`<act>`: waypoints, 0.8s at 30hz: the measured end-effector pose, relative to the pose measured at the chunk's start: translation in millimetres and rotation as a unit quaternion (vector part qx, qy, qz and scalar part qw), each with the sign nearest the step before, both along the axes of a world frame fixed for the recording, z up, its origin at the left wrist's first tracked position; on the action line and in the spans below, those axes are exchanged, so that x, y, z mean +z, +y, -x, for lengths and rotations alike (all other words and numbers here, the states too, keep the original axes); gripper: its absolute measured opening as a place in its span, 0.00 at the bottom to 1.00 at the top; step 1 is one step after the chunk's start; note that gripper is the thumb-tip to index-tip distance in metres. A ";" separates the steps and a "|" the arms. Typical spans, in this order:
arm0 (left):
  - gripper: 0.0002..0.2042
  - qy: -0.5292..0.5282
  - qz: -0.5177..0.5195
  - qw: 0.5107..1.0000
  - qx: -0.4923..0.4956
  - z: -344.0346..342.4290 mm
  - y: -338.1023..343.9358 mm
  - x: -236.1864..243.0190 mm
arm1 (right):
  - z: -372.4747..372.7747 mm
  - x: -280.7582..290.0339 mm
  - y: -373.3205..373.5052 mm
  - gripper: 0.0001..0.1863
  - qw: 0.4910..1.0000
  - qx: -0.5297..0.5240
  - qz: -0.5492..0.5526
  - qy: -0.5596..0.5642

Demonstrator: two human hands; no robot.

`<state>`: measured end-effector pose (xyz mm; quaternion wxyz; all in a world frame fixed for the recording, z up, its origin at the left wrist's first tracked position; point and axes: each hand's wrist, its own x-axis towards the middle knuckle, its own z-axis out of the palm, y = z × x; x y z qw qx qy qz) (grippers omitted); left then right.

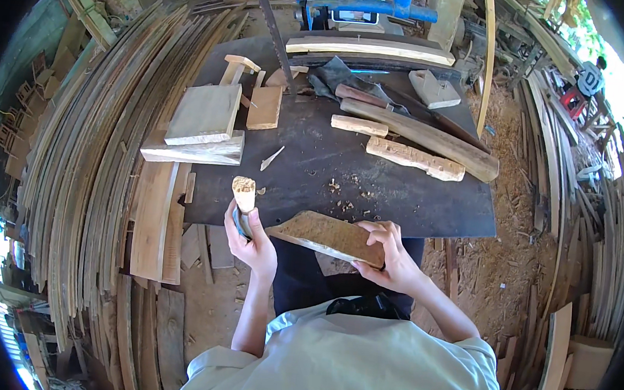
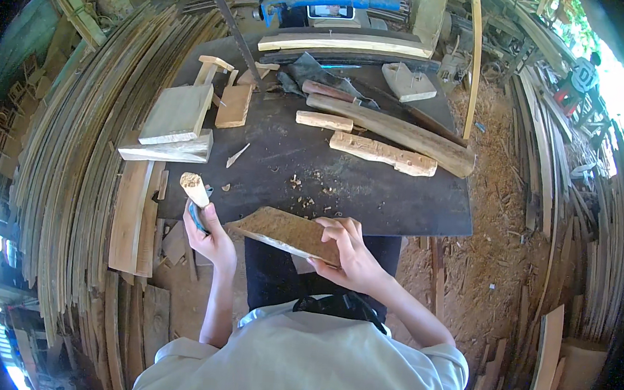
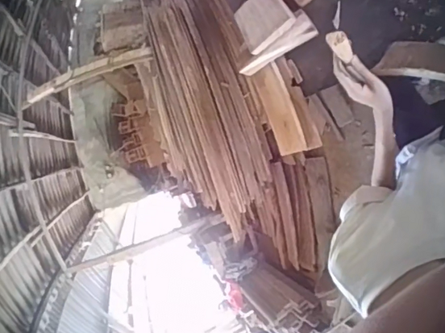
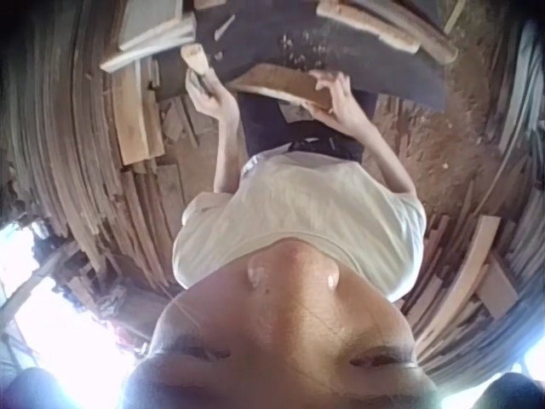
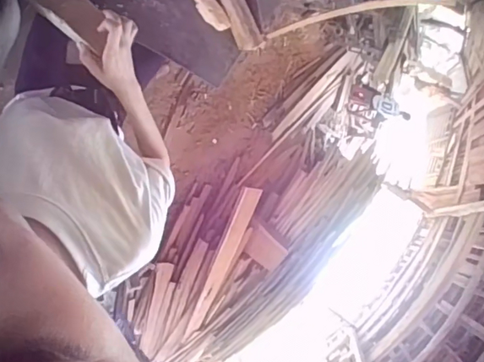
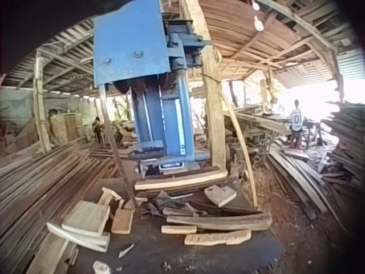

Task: The person carves a small wooden piece using a chisel and mallet, then smooths it with sandpaper. They handle multiple small wooden pieces, inspecting and sanding them on a workbench in a workshop.

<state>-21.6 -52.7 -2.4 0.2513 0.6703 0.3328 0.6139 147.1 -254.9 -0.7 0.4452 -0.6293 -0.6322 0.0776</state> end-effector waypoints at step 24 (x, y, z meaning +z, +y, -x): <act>0.14 0.008 0.069 0.996 -0.063 -2.3 -10.5 7.6 | -44.8 28.5 38.9 0.30 0.987 -0.034 0.038 -0.149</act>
